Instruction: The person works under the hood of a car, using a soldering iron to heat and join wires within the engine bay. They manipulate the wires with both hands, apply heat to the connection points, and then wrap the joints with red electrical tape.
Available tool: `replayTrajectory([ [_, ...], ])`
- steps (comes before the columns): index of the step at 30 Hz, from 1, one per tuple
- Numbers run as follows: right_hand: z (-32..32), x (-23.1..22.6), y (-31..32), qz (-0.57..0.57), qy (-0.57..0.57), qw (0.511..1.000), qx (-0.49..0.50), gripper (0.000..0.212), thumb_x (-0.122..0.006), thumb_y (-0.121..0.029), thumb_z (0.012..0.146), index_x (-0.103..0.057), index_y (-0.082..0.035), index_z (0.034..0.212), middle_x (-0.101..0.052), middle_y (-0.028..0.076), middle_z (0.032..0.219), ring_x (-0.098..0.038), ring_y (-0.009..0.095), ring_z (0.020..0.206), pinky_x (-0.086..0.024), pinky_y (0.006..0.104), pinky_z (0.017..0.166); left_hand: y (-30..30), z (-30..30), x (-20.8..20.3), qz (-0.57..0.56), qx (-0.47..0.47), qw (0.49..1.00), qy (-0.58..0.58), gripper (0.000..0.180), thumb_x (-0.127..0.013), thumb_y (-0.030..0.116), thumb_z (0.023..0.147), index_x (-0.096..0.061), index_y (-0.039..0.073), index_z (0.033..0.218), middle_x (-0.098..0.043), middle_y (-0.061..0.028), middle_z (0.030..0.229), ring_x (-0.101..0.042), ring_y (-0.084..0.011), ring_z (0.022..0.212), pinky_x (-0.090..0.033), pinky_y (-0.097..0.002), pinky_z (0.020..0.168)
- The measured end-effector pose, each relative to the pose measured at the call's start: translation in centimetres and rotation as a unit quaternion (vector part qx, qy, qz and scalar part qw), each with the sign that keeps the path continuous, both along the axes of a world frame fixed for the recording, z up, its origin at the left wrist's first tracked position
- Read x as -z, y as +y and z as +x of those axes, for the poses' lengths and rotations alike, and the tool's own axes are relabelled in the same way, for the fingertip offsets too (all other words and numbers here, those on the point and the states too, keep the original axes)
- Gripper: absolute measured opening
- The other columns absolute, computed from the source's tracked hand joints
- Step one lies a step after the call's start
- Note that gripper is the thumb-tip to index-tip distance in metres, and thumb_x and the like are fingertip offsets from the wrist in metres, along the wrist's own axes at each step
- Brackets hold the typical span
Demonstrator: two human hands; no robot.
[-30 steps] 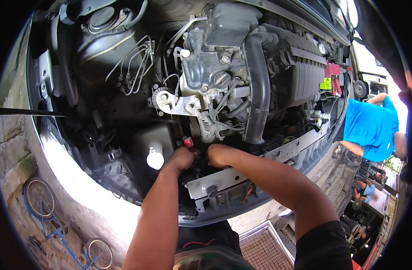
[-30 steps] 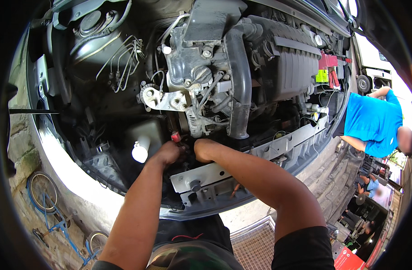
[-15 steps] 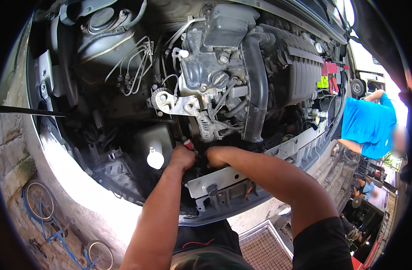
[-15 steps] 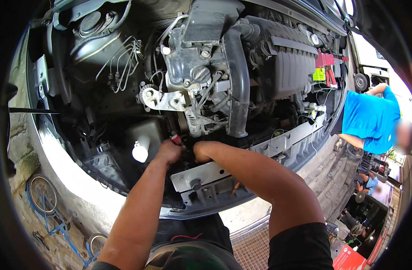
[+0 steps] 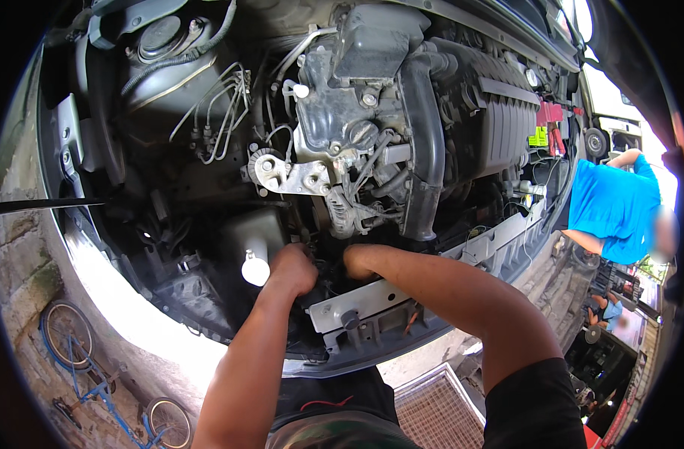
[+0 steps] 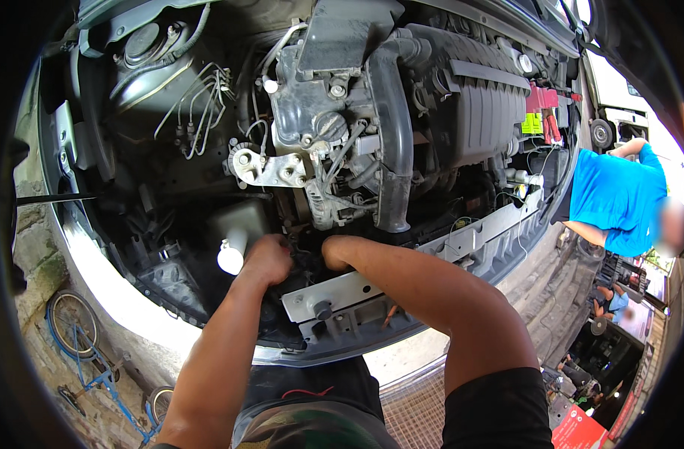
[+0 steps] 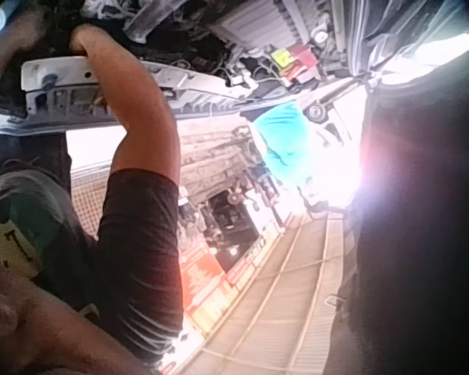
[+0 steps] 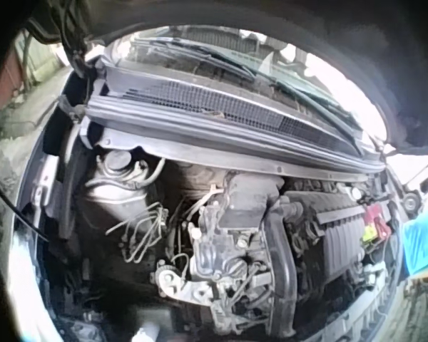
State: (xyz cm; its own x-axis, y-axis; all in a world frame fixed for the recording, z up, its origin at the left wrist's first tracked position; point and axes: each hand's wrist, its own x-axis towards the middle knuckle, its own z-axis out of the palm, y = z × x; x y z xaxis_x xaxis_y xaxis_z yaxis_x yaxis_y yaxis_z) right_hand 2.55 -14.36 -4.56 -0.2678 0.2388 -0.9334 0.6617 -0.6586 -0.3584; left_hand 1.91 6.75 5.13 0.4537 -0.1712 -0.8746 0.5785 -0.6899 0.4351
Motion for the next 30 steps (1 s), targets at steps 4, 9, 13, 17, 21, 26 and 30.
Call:
replayTrajectory([
  [4,0.0,-0.6,-0.3,0.001,-0.003,1.0,0.025,0.038,-0.062,-0.035,0.104,-0.084,-0.005,0.112,-0.079,0.019,0.12,-0.075,0.041,0.111,-0.06,0.0496,0.095,0.7,-0.7,-0.4,0.041,0.138,0.989,-0.032,0.039,-0.078,0.002,0.081,-0.077,0.004,0.12,-0.078,-0.023,0.12,-0.074,-0.0419,0.115,-0.061,-0.0461,0.097],
  [9,1.1,-3.6,1.4,-0.003,-0.048,0.997,0.053,0.029,-0.067,-0.021,0.097,-0.083,-0.005,0.115,-0.078,0.016,0.124,-0.075,0.037,0.115,-0.061,0.0469,0.096,0.6,-0.9,-1.6,0.057,0.163,0.983,-0.071,0.032,-0.07,-0.003,0.081,-0.076,0.004,0.112,-0.078,-0.0227,0.109,-0.074,-0.042,0.111,-0.059,-0.0484,0.095],
  [13,0.9,-0.9,1.9,0.011,-0.068,0.992,0.104,0.041,-0.07,-0.014,0.093,-0.075,-0.008,0.134,-0.075,0.017,0.134,-0.073,0.037,0.122,-0.059,0.0457,0.1,0.7,-0.9,-2.4,0.054,0.198,0.976,-0.073,0.037,-0.072,-0.003,0.079,-0.075,0.005,0.115,-0.078,-0.022,0.11,-0.074,-0.0411,0.111,-0.059,-0.0492,0.095],
  [17,-0.6,0.1,0.6,0.078,-0.053,0.985,0.142,0.049,-0.069,-0.011,0.093,-0.07,-0.01,0.142,-0.072,0.02,0.137,-0.071,0.039,0.124,-0.057,0.0451,0.104,0.2,-0.7,-2.7,0.042,0.231,0.97,-0.065,0.039,-0.073,-0.003,0.079,-0.075,0.005,0.117,-0.078,-0.0213,0.112,-0.074,-0.0404,0.111,-0.06,-0.049,0.095],
  [21,1.6,-4.4,3.0,0.023,-0.066,0.973,0.221,0.046,-0.07,-0.01,0.091,-0.073,-0.009,0.138,-0.074,0.021,0.133,-0.07,0.04,0.125,-0.057,0.0455,0.105,0.8,-0.5,-3.1,0.038,0.232,0.97,-0.06,0.039,-0.071,-0.002,0.08,-0.074,0.005,0.118,-0.078,-0.0223,0.113,-0.074,-0.0415,0.112,-0.06,-0.0497,0.095],
  [26,1.9,-5.6,2.6,0.013,-0.084,0.96,0.267,0.044,-0.071,-0.012,0.091,-0.075,-0.009,0.135,-0.075,0.021,0.13,-0.07,0.04,0.125,-0.056,0.0466,0.106,-0.4,-0.9,-1.4,0.065,0.105,0.987,-0.101,0.028,-0.071,0.007,0.092,-0.07,0.003,0.12,-0.077,-0.0256,0.112,-0.073,-0.0445,0.111,-0.059,-0.0516,0.095],
  [30,1.8,-5.1,2.3,0.051,-0.065,0.949,0.303,0.043,-0.073,-0.017,0.093,-0.074,-0.009,0.135,-0.075,0.022,0.129,-0.07,0.04,0.124,-0.056,0.0475,0.105,-0.7,-0.4,-1.3,0.085,0.029,0.989,-0.117,0.035,-0.071,0.008,0.096,-0.065,-0.001,0.13,-0.078,-0.0246,0.111,-0.074,-0.0416,0.113,-0.059,-0.0488,0.1],
])
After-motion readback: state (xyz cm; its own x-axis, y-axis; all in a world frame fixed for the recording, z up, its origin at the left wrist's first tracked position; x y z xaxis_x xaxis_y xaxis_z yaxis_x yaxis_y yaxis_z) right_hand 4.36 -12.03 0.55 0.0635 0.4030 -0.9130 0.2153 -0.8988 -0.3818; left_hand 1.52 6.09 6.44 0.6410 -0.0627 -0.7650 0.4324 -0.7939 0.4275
